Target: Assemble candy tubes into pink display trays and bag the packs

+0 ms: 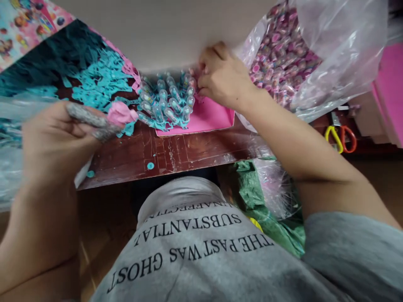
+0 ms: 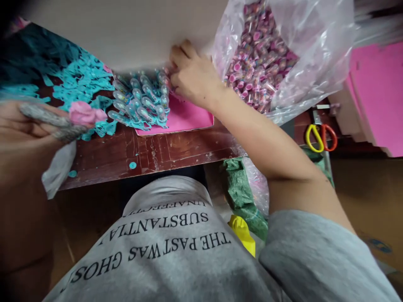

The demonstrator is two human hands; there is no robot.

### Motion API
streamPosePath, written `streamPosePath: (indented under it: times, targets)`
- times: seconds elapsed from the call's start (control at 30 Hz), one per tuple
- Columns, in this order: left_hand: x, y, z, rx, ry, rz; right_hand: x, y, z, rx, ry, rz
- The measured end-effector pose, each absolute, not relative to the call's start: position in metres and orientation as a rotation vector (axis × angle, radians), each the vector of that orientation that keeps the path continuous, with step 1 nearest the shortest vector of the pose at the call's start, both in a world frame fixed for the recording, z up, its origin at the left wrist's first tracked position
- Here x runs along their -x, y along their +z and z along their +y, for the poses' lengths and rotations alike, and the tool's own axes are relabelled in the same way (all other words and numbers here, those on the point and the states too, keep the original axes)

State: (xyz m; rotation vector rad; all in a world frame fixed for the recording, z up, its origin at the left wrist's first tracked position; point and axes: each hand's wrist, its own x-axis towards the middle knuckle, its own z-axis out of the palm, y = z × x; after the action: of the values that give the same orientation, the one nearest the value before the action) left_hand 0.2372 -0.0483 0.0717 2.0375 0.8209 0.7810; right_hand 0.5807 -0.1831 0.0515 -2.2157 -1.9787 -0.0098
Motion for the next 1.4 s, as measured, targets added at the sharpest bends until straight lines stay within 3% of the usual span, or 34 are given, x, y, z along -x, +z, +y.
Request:
streamPosePath:
  times: [0.2, 0.4, 0.5, 0.67, 0.8, 0.93, 1.07, 1.23, 1.4]
  targets:
    - [-0.263, 0.065, -0.110, -1.684, 0.147, 0.484, -0.578, 0.034, -0.181, 2.161, -0.119, -1.971]
    - [-0.279, 0.027, -0.119, -1.702, -0.061, 0.417, -0.622, 0.038, -0.232, 2.282, -0.332, -1.676]
    - [-0.285, 0.015, -0.126, -1.662, -0.029, 0.510, -0.675, 0.016, -0.278, 2.488, -0.469, -1.326]
    - [-0.305, 0.004, -0.149, -1.596, -0.077, 0.508, -0.710, -0.027, -0.331, 2.677, -0.402, -1.135]
    - [-0.327, 0.002, -0.164, -1.581, -0.042, 0.520, -0.655, -0.004, -0.344, 2.425, -0.247, -1.238]
    - [-0.342, 0.004, -0.169, -1.616, 0.087, 0.482, -0.580, 0.026, -0.343, 1.898, 0.258, -1.603]
    - [-0.348, 0.006, -0.168, -1.672, 0.026, 0.400, -0.545, 0.023, -0.334, 1.609, 0.392, -1.760]
    - [-0.346, 0.007, -0.164, -1.932, 0.028, 0.329, -0.536, 0.018, -0.327, 1.598, 0.414, -1.847]
    - [-0.336, 0.003, -0.166, -2.318, 0.343, 0.274, -0.522, 0.020, -0.325, 1.698, 0.446, -1.635]
